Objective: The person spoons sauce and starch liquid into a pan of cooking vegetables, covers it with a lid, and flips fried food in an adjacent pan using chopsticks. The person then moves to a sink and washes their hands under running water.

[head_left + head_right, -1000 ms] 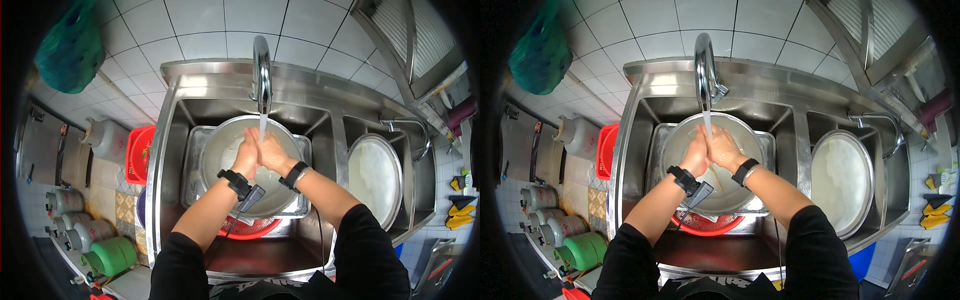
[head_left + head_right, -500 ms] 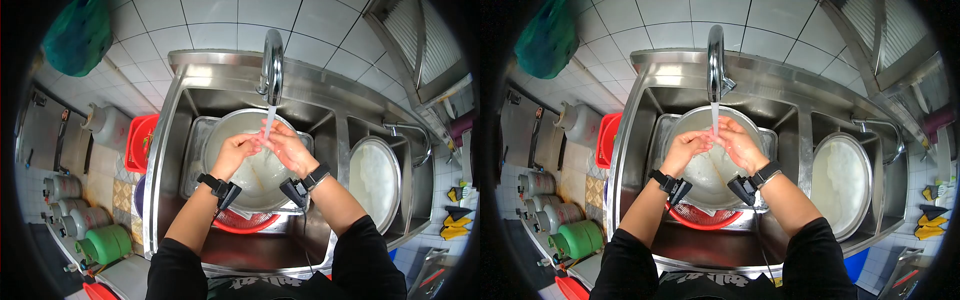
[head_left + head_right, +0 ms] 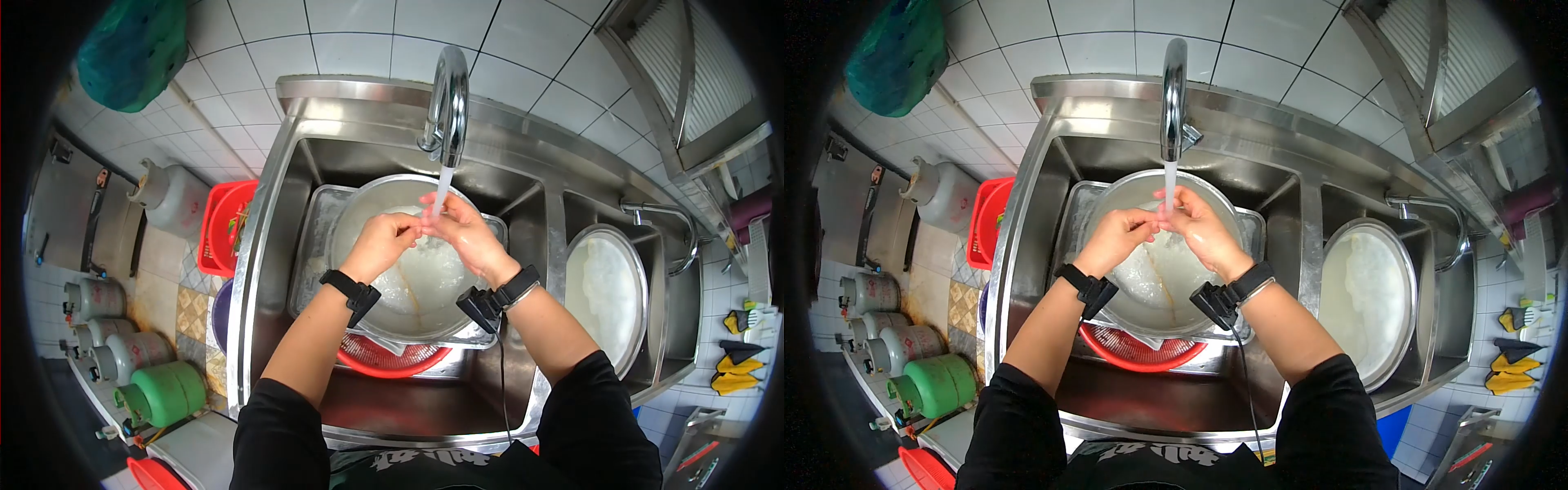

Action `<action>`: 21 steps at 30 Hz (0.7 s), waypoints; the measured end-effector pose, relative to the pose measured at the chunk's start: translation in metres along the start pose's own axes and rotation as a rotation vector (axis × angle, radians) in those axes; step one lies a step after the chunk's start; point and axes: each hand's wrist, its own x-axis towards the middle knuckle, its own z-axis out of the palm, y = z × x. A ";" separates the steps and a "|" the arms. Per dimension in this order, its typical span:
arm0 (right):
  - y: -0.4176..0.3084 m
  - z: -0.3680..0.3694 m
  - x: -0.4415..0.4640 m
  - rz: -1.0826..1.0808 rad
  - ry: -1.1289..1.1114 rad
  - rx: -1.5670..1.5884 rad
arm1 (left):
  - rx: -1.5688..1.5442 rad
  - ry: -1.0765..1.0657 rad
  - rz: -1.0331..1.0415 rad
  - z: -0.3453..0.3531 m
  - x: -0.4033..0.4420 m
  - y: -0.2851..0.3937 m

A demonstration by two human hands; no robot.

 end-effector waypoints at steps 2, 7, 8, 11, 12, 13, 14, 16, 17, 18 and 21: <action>-0.001 0.001 0.000 0.012 -0.006 -0.009 | 0.025 0.010 0.011 0.000 0.002 -0.005; -0.001 0.005 -0.001 0.023 -0.018 0.014 | 0.004 0.088 0.044 0.003 0.005 -0.007; -0.001 0.007 -0.001 0.030 -0.013 0.035 | 0.125 0.137 0.010 0.005 0.004 -0.002; 0.001 0.009 0.000 0.071 0.005 0.106 | 0.264 0.309 -0.056 0.011 -0.001 -0.005; 0.001 0.008 0.001 0.087 0.014 0.130 | 0.159 0.380 -0.050 0.012 0.002 -0.021; 0.000 0.006 0.001 0.089 0.014 0.154 | 0.054 0.450 -0.043 0.011 0.003 -0.019; -0.002 0.004 0.000 0.092 0.015 0.178 | 0.037 0.403 -0.088 0.008 0.002 -0.017; -0.003 0.001 -0.001 0.108 0.034 0.209 | 0.003 0.307 -0.182 0.003 -0.001 -0.012; -0.004 -0.001 -0.001 0.120 0.052 0.215 | -0.120 0.320 -0.102 0.006 0.000 -0.014; -0.004 -0.001 -0.001 0.131 0.070 0.221 | -0.242 0.330 -0.021 0.013 0.003 -0.014; 0.002 -0.004 0.001 0.106 0.075 0.171 | -0.288 0.254 0.079 0.015 0.004 -0.008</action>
